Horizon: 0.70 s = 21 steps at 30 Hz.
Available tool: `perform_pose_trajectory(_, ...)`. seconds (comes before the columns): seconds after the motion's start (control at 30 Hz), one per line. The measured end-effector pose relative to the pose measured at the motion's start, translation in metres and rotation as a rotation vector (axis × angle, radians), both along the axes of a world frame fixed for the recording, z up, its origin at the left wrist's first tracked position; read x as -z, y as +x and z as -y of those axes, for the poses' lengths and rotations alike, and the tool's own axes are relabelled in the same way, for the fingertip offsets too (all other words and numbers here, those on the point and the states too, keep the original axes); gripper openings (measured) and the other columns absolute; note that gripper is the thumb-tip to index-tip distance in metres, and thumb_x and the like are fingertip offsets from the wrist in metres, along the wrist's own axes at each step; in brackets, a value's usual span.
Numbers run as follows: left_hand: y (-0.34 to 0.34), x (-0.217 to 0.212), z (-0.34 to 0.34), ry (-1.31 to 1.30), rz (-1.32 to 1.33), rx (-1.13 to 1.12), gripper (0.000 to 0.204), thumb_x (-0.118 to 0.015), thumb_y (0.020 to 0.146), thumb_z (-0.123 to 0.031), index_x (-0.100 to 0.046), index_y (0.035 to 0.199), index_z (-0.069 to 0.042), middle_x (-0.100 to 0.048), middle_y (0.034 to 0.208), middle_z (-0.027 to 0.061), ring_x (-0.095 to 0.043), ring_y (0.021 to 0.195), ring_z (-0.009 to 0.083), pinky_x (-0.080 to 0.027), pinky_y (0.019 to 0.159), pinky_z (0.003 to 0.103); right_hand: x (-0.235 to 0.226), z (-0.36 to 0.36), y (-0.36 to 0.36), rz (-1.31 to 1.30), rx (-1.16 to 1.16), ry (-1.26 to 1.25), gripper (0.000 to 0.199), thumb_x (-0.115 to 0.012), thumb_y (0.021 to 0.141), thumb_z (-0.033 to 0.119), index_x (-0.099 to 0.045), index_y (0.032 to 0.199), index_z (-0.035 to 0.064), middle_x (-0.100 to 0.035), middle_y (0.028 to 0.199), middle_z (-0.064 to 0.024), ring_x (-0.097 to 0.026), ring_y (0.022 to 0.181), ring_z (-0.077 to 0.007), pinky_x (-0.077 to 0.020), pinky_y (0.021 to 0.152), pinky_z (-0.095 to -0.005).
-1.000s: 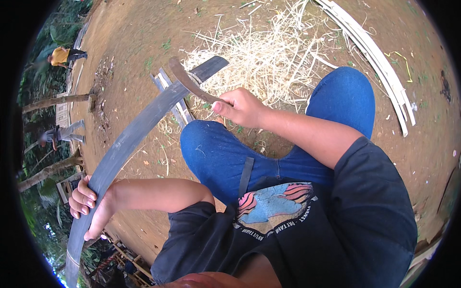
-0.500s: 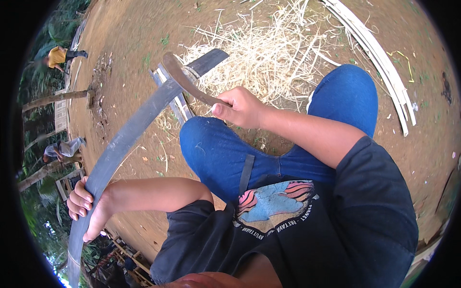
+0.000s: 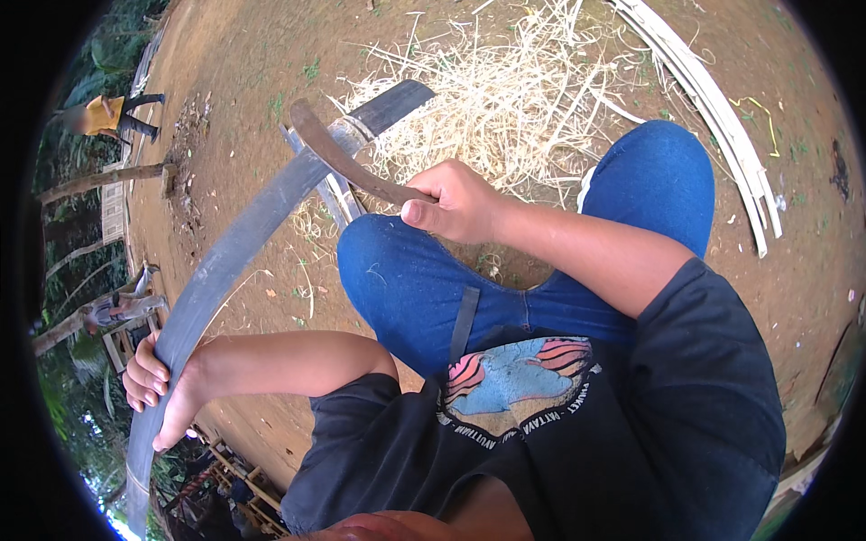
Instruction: The person shaves a long strip of bamboo using a sickle, repeatedly drawing the blade along the surface to remove material while sitting on the ground.
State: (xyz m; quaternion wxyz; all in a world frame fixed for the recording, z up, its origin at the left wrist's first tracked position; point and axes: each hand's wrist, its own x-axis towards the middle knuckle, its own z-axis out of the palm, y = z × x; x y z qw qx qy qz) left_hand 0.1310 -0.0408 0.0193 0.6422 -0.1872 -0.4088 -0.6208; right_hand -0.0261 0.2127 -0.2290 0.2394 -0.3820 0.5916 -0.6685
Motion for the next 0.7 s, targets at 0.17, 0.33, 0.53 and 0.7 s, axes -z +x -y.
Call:
perform_pose_trajectory(0.17, -0.001, 0.001, 0.001, -0.053, 0.03, -0.027, 0.067, -0.04, 0.084, -0.076, -0.046, 0.071, -0.011, -0.046, 0.053, -0.0031, -0.039, 0.037, 0.0057, -0.036, 0.03, 0.019, 0.008, 0.001, -0.006, -0.045, 0.015, 0.052, 0.083, -0.041, 0.085, 0.083, -0.048, 0.057, 0.0055, -0.045, 0.051, -0.0003, -0.047, 0.051, -0.0119, -0.035, 0.047, -0.0315)
perform_pose_trajectory(0.33, 0.0, 0.001, 0.001, -0.068, 0.025, 0.015, 0.067, -0.039, 0.084, -0.077, -0.047, 0.072, -0.011, -0.045, 0.053, -0.0032, -0.039, 0.037, 0.0058, -0.036, 0.03, 0.019, 0.008, 0.0, -0.004, 0.011, 0.025, 0.059, 0.084, -0.04, 0.085, 0.083, -0.05, 0.058, 0.005, -0.045, 0.051, -0.0012, -0.048, 0.051, -0.0131, -0.0359, 0.048, -0.0324)
perform_pose_trajectory(0.53, 0.0, 0.001, 0.001, -0.037, 0.04, 0.056, 0.072, -0.042, 0.078, -0.083, -0.049, 0.074, -0.011, -0.046, 0.054, -0.0033, -0.04, 0.038, 0.008, -0.035, 0.032, 0.02, 0.005, -0.003, -0.003, -0.03, -0.014, 0.024, 0.085, -0.038, 0.086, 0.083, -0.051, 0.057, 0.0047, -0.046, 0.052, -0.0029, -0.047, 0.05, -0.0146, -0.0356, 0.047, -0.0329)
perform_pose_trajectory(0.7, 0.0, 0.019, 0.012, -0.194, 0.052, -0.001, 0.069, -0.05, 0.084, -0.077, -0.05, 0.086, -0.008, -0.046, 0.064, -0.0009, -0.043, 0.043, 0.0087, -0.037, 0.032, 0.021, 0.055, 0.014, -0.01, 0.035, 0.06, 0.171, 0.076, -0.034, 0.093, 0.076, -0.045, 0.057, 0.0098, -0.044, 0.052, -0.001, -0.042, 0.048, -0.0147, -0.0334, 0.046, -0.0349)
